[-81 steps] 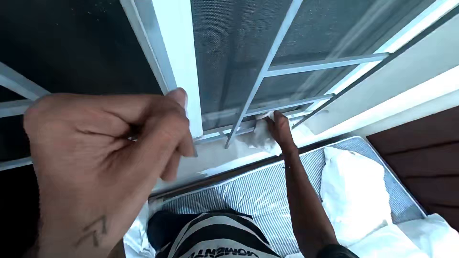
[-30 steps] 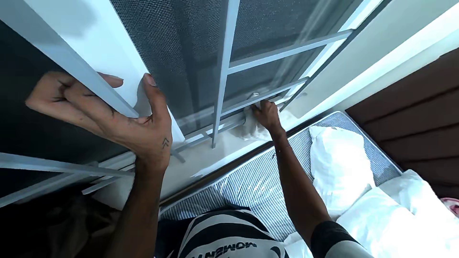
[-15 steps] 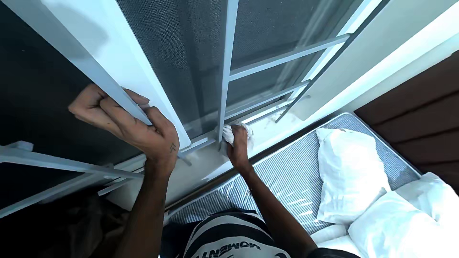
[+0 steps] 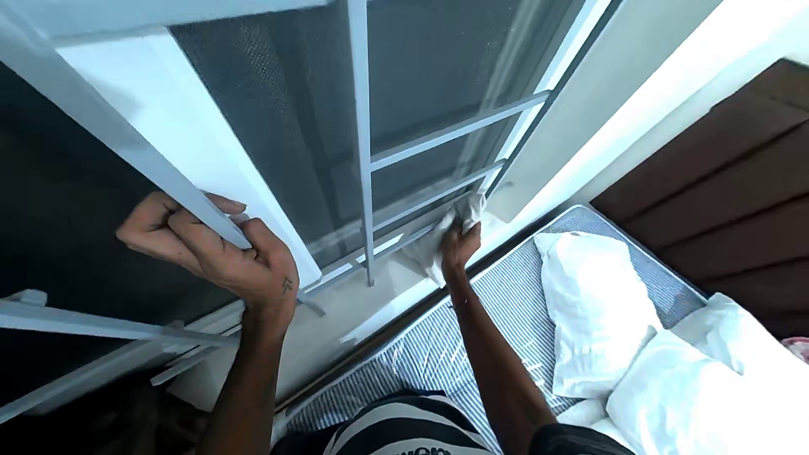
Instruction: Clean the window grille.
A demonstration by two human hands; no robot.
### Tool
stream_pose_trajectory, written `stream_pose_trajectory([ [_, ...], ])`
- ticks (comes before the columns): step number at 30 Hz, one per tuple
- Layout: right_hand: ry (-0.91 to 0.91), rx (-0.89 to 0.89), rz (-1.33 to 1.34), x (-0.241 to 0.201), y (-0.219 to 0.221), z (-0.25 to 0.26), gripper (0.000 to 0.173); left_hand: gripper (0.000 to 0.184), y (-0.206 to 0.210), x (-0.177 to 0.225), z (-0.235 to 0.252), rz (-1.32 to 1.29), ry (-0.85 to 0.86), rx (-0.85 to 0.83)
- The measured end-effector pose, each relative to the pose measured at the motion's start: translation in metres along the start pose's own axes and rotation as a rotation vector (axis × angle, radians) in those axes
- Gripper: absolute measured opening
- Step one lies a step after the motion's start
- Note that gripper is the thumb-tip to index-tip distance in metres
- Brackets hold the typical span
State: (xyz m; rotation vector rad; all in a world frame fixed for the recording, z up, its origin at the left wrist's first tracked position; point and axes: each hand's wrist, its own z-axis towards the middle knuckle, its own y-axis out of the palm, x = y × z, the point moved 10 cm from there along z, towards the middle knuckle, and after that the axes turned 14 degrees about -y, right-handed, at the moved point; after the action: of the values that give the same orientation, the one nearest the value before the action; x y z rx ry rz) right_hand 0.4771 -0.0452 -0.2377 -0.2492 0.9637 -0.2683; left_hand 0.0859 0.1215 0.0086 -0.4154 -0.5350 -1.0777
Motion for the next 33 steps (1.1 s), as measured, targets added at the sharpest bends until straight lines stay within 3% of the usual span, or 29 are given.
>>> stream_pose_trajectory([
  [3,0.052,-0.091,0.137,-0.029,0.001,-0.043,0.031,0.017,0.001,-0.012,-0.010,0.067,-0.051,-0.048],
  [7,0.126,-0.432,0.363,-0.065,0.004,-0.103,0.027,0.018,0.001,-0.022,-0.015,0.065,-0.061,-0.063],
  [9,0.107,-0.612,0.425,-0.077,0.007,-0.108,0.027,0.019,0.000,-0.022,-0.014,0.040,-0.050,-0.065],
  [11,0.042,-0.676,0.456,-0.089,0.006,-0.093,0.026,0.019,0.000,-0.021,-0.014,0.040,-0.049,-0.076],
  [13,0.101,-0.630,0.548,-0.096,0.012,-0.063,0.023,0.019,-0.001,-0.015,-0.011,0.015,-0.039,-0.043],
  [19,0.766,-0.311,1.262,-0.088,0.044,-0.024,0.019,0.016,-0.002,0.000,-0.002,-0.058,0.015,0.011],
  [21,0.891,-0.228,1.493,-0.100,0.053,-0.028,0.017,0.014,-0.002,-0.002,-0.002,-0.042,0.016,0.007],
  [28,0.884,-0.541,1.627,-0.132,0.060,-0.070,0.019,0.013,-0.002,-0.001,-0.001,-0.008,0.027,0.012],
  [31,0.725,-0.463,1.625,-0.133,0.037,-0.054,0.018,0.013,-0.002,0.000,-0.002,-0.021,0.034,0.009],
  [33,0.815,-0.291,1.754,-0.117,0.058,-0.042,0.016,0.013,-0.003,0.001,-0.001,-0.024,0.042,0.019],
])
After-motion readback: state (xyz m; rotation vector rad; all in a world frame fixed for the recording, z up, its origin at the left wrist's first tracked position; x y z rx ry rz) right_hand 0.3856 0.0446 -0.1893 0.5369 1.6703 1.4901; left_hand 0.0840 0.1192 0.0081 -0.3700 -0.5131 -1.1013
